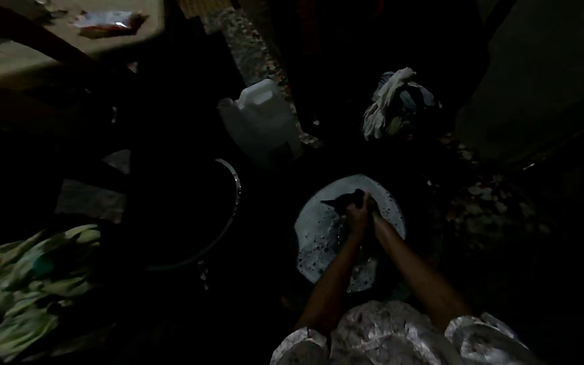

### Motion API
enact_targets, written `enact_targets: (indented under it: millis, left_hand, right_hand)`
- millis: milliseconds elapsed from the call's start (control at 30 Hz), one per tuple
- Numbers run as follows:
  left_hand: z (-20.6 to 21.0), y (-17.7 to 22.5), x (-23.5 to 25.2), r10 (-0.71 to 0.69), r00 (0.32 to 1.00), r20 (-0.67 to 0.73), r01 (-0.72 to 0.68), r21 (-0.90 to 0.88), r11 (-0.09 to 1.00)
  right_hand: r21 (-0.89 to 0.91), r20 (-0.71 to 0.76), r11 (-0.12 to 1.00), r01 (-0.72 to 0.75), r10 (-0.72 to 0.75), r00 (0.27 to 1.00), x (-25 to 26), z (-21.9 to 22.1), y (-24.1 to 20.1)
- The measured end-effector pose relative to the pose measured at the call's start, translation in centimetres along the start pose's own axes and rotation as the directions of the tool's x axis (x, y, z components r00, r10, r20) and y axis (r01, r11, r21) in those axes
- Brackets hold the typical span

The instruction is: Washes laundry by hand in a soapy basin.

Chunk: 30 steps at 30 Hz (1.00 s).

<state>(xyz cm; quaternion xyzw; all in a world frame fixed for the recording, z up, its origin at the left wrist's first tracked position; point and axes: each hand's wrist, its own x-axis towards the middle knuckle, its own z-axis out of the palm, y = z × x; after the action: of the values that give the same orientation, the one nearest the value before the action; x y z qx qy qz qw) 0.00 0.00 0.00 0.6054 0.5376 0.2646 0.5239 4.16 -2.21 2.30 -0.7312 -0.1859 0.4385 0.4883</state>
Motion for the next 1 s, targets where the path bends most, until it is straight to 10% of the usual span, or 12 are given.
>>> enact_targets:
  millis: [133,333,433,667,800,1000]
  left_hand:
    - [-2.8,-3.5,3.4,-0.089,0.966,-0.242,0.062,-0.116,0.991]
    - [0.2,-1.2,0.0,-0.077,0.990,-0.119,0.068,-0.074,0.995]
    - [-1.6,-2.9,2.2,-0.140,0.982,-0.129,0.139,-0.018,0.990]
    - [-7.9,-3.3,5.7,-0.058,0.988,0.145,0.148,-0.755,0.639]
    - [-7.9,-2.6,5.7,0.104,0.975,0.197,0.124,-0.868,0.481]
    - [-8.4,-2.5,5.2,0.149,0.976,0.156,0.032,-0.787,0.616]
  right_hand:
    - [0.070,0.067,0.986,-0.148,0.143,0.987,-0.7,2.7,0.3]
    - [-0.189,0.008,0.982,-0.018,0.020,1.000,2.0,0.3,2.3]
    - [0.206,0.126,0.965,-0.162,0.138,0.982,1.8,0.1,1.6]
    - [0.652,0.270,0.752,-0.098,-0.109,0.957,2.7,-4.0,0.8]
    - [0.693,0.175,0.721,-0.034,-0.122,0.977,2.8,-4.6,1.3]
    - [0.648,0.104,0.761,0.021,-0.115,0.988,2.6,-3.9,1.1]
